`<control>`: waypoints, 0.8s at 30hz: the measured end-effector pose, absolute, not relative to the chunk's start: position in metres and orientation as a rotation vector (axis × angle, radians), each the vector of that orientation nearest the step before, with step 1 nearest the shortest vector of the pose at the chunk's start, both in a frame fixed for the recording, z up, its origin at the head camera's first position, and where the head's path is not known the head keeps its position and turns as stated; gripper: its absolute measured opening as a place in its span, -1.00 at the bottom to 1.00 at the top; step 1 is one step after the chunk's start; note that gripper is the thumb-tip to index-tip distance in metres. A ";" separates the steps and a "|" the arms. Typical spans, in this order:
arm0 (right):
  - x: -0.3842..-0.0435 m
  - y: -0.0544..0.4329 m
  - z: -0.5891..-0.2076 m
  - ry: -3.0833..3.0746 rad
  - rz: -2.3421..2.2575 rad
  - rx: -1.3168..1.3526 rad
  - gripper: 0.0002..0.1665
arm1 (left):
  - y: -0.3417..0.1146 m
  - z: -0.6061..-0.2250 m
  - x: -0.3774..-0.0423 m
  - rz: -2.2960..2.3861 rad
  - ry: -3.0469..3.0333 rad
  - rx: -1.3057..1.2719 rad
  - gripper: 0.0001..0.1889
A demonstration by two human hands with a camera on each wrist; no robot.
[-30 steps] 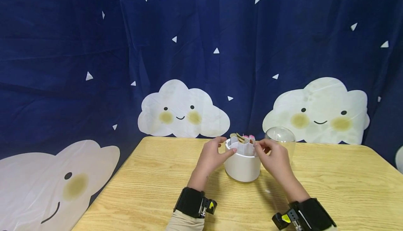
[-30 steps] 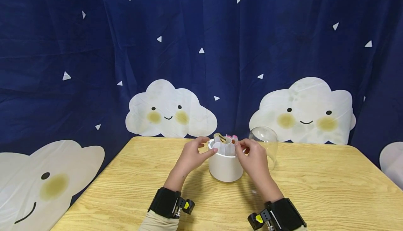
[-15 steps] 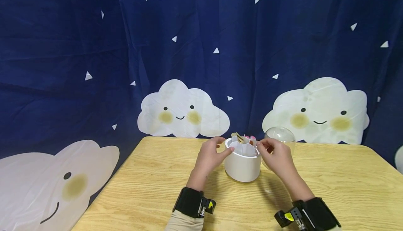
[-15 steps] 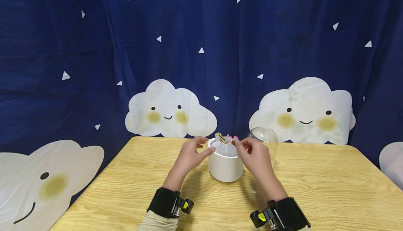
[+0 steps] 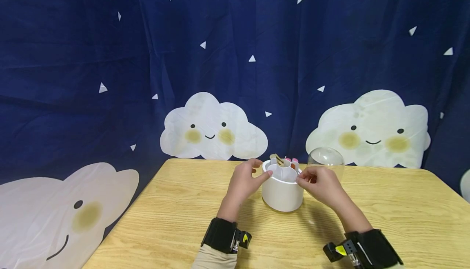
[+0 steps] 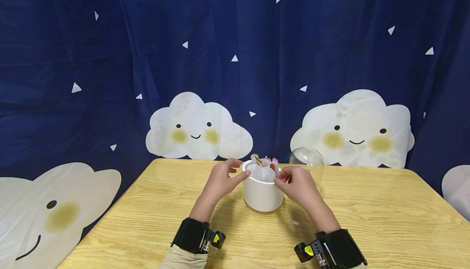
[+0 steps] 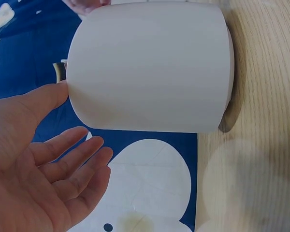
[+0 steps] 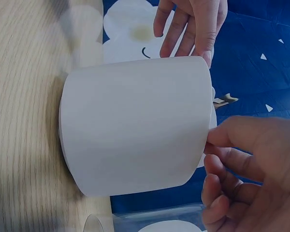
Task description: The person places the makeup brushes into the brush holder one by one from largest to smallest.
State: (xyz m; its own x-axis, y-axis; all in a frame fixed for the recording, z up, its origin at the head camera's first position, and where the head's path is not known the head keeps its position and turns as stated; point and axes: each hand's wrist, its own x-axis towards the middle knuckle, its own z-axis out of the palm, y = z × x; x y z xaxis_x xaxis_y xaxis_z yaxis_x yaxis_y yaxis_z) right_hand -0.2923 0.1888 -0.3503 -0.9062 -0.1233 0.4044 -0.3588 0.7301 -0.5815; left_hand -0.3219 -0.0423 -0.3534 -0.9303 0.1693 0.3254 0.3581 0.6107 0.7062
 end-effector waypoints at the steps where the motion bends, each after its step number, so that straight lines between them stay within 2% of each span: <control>1: -0.292 0.188 -0.350 -2.592 0.970 0.375 -0.92 | -0.042 -0.353 -0.322 -1.218 -2.613 -0.434 -0.50; 24: -0.292 0.172 -0.353 -2.459 0.856 0.426 -0.93 | -0.043 -0.352 -0.321 -1.216 -2.613 -0.435 -0.52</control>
State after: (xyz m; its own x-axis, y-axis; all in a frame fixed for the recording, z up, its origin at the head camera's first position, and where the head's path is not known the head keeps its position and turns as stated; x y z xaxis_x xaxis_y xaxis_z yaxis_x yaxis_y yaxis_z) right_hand -0.2920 0.1720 -0.3532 -0.8272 -0.1261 0.5475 -0.4387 0.7538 -0.4892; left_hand -0.3208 -0.0428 -0.3525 -0.9304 0.1702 0.3247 0.3580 0.6123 0.7049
